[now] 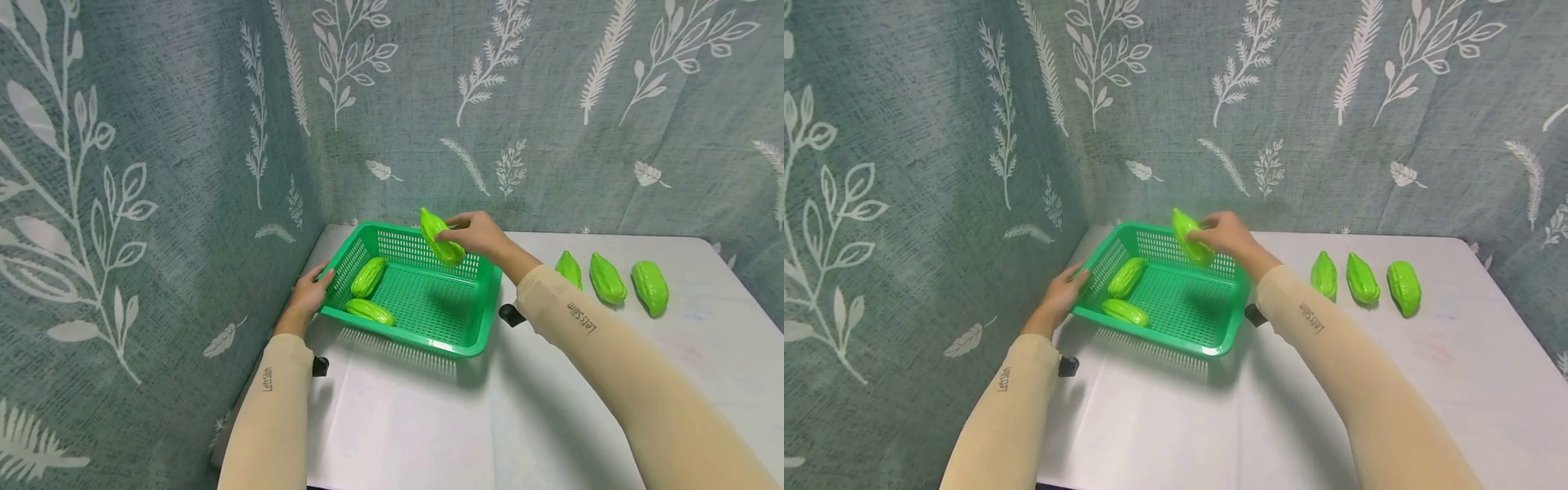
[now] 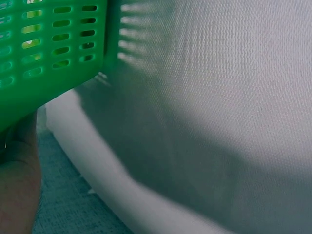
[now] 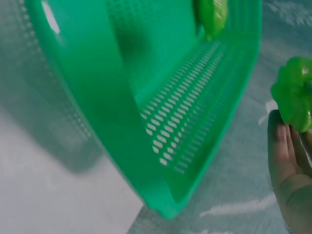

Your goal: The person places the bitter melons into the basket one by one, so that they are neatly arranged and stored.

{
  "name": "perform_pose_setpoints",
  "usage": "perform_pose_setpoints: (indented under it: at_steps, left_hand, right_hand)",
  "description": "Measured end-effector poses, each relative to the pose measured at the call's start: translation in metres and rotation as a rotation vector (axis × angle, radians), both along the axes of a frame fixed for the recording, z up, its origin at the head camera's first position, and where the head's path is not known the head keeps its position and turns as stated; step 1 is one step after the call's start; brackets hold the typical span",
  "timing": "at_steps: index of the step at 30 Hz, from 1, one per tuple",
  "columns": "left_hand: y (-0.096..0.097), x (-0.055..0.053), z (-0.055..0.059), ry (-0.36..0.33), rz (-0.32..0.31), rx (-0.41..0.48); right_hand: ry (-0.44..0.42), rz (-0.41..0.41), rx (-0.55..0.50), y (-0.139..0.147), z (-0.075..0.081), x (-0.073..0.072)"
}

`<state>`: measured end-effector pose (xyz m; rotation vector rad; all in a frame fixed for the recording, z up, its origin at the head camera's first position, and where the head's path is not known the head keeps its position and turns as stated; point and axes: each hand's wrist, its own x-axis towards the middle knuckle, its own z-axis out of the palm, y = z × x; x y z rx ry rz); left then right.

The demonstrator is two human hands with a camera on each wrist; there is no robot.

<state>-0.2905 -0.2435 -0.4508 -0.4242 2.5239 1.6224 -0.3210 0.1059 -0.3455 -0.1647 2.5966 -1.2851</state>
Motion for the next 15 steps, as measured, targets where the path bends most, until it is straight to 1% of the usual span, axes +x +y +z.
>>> perform_pose_setpoints:
  at_steps: [4, 9, 12, 15]
  left_hand:
    - [0.001, -0.001, 0.001, -0.002, 0.003, 0.005]
    - [0.000, -0.002, 0.000, -0.004, 0.001, 0.000]
    - [-0.001, -0.002, -0.001, -0.006, 0.002, -0.004]
    - [-0.001, -0.002, -0.001, -0.008, 0.004, -0.012]
  right_hand:
    - [-0.009, -0.085, -0.105, 0.012, 0.008, -0.005]
    - [-0.054, -0.187, -0.248, 0.030, 0.011, -0.012]
    - [-0.077, -0.249, -0.292, 0.042, 0.012, -0.016]
    - [-0.084, -0.291, -0.287, 0.056, 0.012, -0.019]
